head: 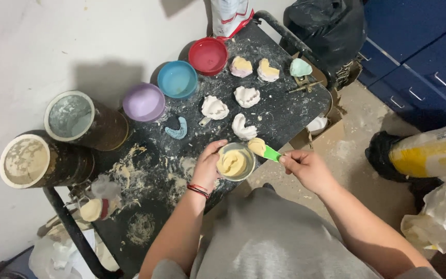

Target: The person uses a green spatula to scoop a yellowish paste from a small container and applies it to the interior of several white, shell-like objects. The person repeatedly scoops the material and spreads it inside the objects, which are arranged on a cluttered black table.

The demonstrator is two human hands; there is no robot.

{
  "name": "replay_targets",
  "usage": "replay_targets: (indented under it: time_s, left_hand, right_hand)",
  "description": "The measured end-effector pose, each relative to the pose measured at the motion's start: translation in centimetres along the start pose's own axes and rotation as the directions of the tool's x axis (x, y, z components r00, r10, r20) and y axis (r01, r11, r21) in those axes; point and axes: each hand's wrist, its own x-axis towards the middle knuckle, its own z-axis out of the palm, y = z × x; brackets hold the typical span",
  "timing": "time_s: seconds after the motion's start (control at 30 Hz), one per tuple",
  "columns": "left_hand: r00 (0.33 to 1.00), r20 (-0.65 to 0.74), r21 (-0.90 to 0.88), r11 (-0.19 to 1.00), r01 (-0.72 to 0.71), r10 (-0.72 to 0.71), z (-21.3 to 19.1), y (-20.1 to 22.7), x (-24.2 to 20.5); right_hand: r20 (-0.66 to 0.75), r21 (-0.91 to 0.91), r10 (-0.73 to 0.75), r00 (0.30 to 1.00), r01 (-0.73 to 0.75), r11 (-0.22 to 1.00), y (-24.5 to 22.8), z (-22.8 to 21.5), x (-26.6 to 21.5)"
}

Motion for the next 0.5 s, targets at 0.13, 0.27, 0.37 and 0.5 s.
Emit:
replay_targets:
  time_s: [0.13,0.27,0.37,0.5]
  left_hand:
    - [0.965,0.031,0.486,0.840,-0.243,0.261,0.1,6.1,-0.6]
    - [0.883,0.223,0.882,0.301,-0.363,0.412,3.7,9.7,6.1]
    - [0.918,0.241,0.970,-0.048,-0.238,0.315,7.7,10.0,11.1]
    - [0.990,0.039,0.986,-0.164,-0.017,0.136,11.2,11.5,14.0]
  right_hand:
    - [-0.014,0.012,-0.028,1.000,0.028,1.000,0.8,-1.0,0.0]
    - [-0.040,-0.012,-0.045,0.998,0.045,0.999,0.3,-1.7,-0.2]
    - [-0.073,0.008,-0.036,0.997,0.036,0.999,0.3,-2.4,-0.5]
    - [-0.101,0.066,-0.002,0.995,0.008,0.998,0.2,-3.4,-0.9]
